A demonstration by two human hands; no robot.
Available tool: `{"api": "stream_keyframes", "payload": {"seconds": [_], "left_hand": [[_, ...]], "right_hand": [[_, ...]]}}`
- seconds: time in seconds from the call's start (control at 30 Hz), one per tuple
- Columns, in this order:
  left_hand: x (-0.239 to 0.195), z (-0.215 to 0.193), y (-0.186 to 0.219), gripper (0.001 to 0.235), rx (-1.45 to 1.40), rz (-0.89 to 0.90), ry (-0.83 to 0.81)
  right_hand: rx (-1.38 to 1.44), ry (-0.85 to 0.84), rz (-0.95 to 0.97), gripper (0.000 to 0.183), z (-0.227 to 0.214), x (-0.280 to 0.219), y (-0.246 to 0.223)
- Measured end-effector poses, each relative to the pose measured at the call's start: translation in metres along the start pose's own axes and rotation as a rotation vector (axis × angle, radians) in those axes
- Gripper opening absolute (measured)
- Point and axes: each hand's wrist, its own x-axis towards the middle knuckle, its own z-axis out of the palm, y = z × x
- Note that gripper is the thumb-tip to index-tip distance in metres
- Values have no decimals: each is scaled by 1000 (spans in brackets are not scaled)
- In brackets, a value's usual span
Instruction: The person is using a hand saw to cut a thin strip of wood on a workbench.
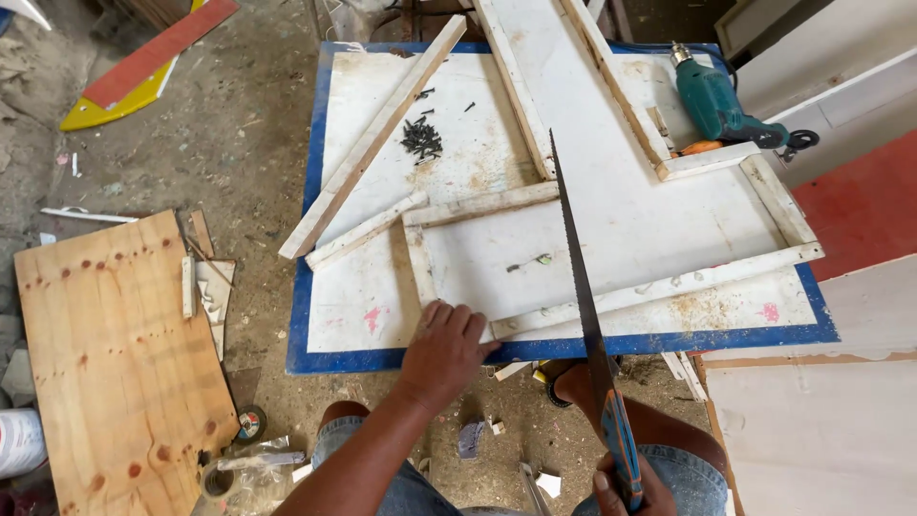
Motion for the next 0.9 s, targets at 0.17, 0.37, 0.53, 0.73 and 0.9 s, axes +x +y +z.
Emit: {"api": "stream_keyframes", "payload": {"seconds": [0.17, 0.37, 0.53, 0.73, 0.9], "left_hand": [[3, 0, -37, 42, 98, -1, 14], [-9, -15, -30, 41, 241, -125, 115], [-26, -13, -17, 54, 276, -198, 95], [-32, -22, -20, 47, 136, -190, 69], [-43, -23, -28, 52, 62, -236, 42]], "right_hand": [[-9, -45, 83, 24, 0, 15, -15], [18, 40, 113, 26, -2, 17, -41], [20, 147, 153, 37, -5, 35, -53], [-382, 367, -154, 28, -10, 121, -77], [-314, 239, -220, 66, 13, 144, -130]]}}
